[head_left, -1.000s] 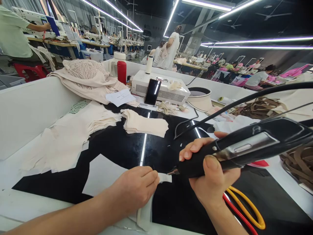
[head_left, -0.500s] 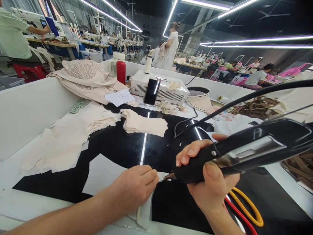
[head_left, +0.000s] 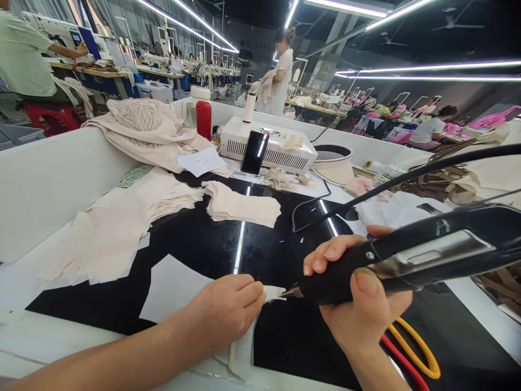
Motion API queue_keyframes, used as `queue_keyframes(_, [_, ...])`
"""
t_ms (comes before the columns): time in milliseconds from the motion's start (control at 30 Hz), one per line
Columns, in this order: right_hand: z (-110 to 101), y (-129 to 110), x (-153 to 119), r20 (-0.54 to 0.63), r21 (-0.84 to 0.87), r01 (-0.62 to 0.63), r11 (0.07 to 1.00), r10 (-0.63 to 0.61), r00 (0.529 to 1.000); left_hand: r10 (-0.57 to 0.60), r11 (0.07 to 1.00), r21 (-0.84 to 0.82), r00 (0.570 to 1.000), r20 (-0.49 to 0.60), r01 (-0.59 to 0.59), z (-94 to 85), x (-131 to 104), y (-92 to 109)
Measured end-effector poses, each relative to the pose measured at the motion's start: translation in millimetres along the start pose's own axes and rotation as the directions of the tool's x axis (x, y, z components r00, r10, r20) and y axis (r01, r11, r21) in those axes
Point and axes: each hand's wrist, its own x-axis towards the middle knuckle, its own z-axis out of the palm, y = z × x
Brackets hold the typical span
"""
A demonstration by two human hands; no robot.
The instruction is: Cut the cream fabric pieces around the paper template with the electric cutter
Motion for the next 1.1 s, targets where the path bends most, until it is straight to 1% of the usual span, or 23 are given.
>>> queue_keyframes(100, [-2, 1, -1, 0.005, -0.007, -0.002, 1.0, 0.002, 1.0, 0.019, 1.0, 0.02, 0.999, -0.036, -0.018, -1.9, -1, 1])
queue_keyframes(267, [-4, 2, -4, 0.025, -0.058, -0.001, 0.998, 0.003, 1.0, 0.006, 1.0, 0.02, 0.996, -0.092, -0.005, -0.2, 0, 0])
queue_keyframes(400, [-4, 3, -6, 0.028, -0.068, 0.008, 0.998, -0.007, 1.0, -0.019, 1.0, -0.023, 0.974, -0.225, 0.014, -3.9, 1, -4])
queue_keyframes(467, [-4, 3, -7, 0.03, -0.066, 0.012, 0.998, -0.01, 1.0, -0.032, 0.999, -0.021, 0.967, -0.253, 0.028, -11.2, -1, -3])
queue_keyframes(500, [-4, 2, -8, 0.03, -0.065, 0.012, 0.998, -0.01, 1.0, -0.045, 0.999, -0.022, 0.972, -0.231, 0.041, -15.6, -2, -1])
queue_keyframes(600, [-4, -1, -10, 0.036, -0.06, 0.005, 0.998, -0.003, 0.999, -0.109, 0.992, -0.073, 0.99, -0.089, 0.103, -26.5, -10, 8])
queue_keyframes(667, [-5, -3, -13, 0.038, -0.064, 0.002, 0.998, 0.001, 0.999, -0.142, 0.983, -0.114, 0.99, 0.014, 0.143, -28.9, -15, 14])
queue_keyframes(733, [-6, -6, -15, 0.037, -0.076, -0.003, 0.997, 0.006, 0.999, -0.16, 0.977, -0.132, 0.985, 0.069, 0.167, -27.4, -18, 16])
queue_keyframes(800, [-7, -8, -18, 0.032, -0.087, -0.005, 0.996, 0.008, 0.999, -0.165, 0.976, -0.128, 0.983, 0.082, 0.175, -24.0, -18, 15])
queue_keyframes(967, [-7, -12, -23, 0.031, -0.069, -0.005, 0.998, 0.007, 0.999, -0.182, 0.979, -0.089, 0.983, 0.032, 0.184, -17.5, -14, 7])
queue_keyframes(1100, [-4, -16, -26, 0.045, -0.05, -0.014, 0.999, 0.016, 0.999, -0.211, 0.973, -0.088, 0.977, 0.043, 0.214, -14.1, -15, 7])
